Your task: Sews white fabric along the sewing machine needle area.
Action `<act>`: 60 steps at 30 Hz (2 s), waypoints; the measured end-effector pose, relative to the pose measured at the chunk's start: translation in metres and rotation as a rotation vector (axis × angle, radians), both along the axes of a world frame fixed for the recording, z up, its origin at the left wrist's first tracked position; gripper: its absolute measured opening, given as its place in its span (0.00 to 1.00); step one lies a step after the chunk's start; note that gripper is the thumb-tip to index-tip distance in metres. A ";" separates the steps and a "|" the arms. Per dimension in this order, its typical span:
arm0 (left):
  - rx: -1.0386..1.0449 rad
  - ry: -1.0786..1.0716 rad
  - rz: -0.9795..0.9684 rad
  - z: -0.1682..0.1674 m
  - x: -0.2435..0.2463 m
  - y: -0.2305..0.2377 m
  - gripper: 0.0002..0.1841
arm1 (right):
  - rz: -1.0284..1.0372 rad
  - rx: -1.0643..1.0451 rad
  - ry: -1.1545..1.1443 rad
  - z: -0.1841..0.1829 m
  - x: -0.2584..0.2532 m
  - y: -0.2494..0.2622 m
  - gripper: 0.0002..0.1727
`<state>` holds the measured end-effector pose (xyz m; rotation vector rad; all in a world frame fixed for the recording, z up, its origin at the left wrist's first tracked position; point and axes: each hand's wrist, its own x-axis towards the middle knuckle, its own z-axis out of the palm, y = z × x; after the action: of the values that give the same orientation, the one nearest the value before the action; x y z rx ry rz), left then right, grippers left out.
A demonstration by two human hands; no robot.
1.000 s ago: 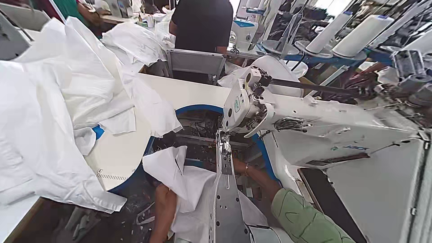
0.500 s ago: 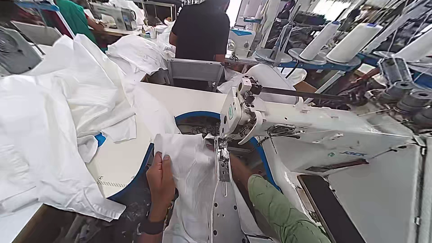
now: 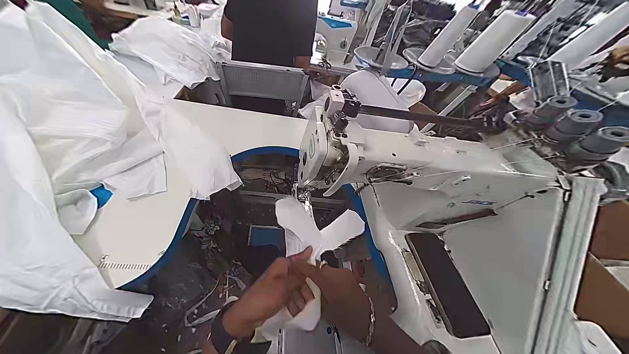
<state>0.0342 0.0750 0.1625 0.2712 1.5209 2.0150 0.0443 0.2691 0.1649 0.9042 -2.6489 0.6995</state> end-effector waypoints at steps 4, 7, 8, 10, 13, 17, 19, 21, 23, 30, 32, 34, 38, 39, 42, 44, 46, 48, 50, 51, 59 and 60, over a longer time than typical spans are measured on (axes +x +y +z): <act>-0.454 0.413 0.513 -0.016 -0.019 0.014 0.19 | 0.127 0.018 0.266 -0.013 -0.003 0.005 0.09; -0.716 0.674 0.667 -0.029 -0.045 0.047 0.16 | -0.087 0.001 0.024 -0.004 0.008 0.003 0.17; -0.775 0.674 0.659 -0.027 -0.042 0.056 0.19 | -0.265 0.006 -0.195 0.009 0.001 0.013 0.30; -0.849 0.635 0.582 -0.027 -0.028 0.057 0.27 | -0.562 0.071 -0.576 0.025 -0.034 0.044 0.32; -0.905 0.691 0.545 -0.033 -0.030 0.053 0.30 | -0.585 0.259 -0.702 0.036 -0.066 0.046 0.23; -0.879 0.715 0.478 -0.019 -0.044 0.046 0.33 | -0.363 0.111 -0.269 0.028 -0.055 0.001 0.15; -0.846 0.861 0.500 -0.026 -0.037 0.041 0.23 | -0.250 0.026 -0.017 0.009 -0.047 0.005 0.12; -0.875 0.977 0.510 -0.034 -0.032 0.040 0.18 | -0.164 0.002 0.070 0.001 -0.047 0.017 0.11; -0.916 1.002 0.454 -0.035 -0.028 0.041 0.22 | -0.096 0.028 0.022 -0.002 -0.050 0.026 0.11; -0.867 1.012 0.485 -0.036 -0.043 0.044 0.16 | -0.002 -0.034 -0.183 -0.004 -0.053 0.031 0.10; -0.894 1.031 0.478 -0.036 -0.040 0.043 0.16 | 0.041 -0.091 -0.247 -0.005 -0.048 0.031 0.09; -0.845 0.968 0.451 -0.035 -0.034 0.042 0.19 | 0.078 -0.154 -0.298 -0.005 -0.048 0.032 0.09; -0.651 0.895 0.493 -0.039 -0.032 0.040 0.22 | 0.141 -0.500 -0.503 -0.015 -0.061 0.022 0.11; -0.637 0.912 0.494 -0.039 -0.035 0.040 0.21 | 0.149 -0.551 -0.526 -0.017 -0.066 0.018 0.13; -0.635 0.922 0.453 -0.035 -0.038 0.041 0.20 | 0.048 -0.467 -0.447 -0.012 -0.063 0.009 0.14; -0.646 0.910 0.458 -0.031 -0.036 0.043 0.18 | -0.043 -0.421 -0.369 -0.007 -0.053 0.004 0.12; -0.658 0.914 0.504 -0.034 -0.035 0.047 0.16 | -0.015 -0.498 -0.430 -0.008 -0.054 0.007 0.10; -0.645 0.925 0.521 -0.038 -0.039 0.048 0.15 | 0.014 -0.575 -0.499 -0.010 -0.062 0.011 0.11; -0.641 0.927 0.524 -0.037 -0.044 0.050 0.15 | 0.010 -0.570 -0.502 -0.010 -0.064 0.012 0.11; -0.632 0.926 0.534 -0.037 -0.045 0.050 0.16 | -0.014 -0.533 -0.462 -0.009 -0.063 0.009 0.11; -0.608 0.827 0.648 -0.041 -0.059 0.057 0.12 | -0.354 -0.136 0.061 -0.008 -0.048 -0.032 0.12; -0.619 0.817 0.667 -0.039 -0.061 0.057 0.12 | -0.358 -0.108 0.052 -0.004 -0.046 -0.030 0.12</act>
<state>-0.0264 0.1321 0.1231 0.3889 2.9808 1.8162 -0.0021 0.2386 0.1613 0.3972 -2.5970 0.7081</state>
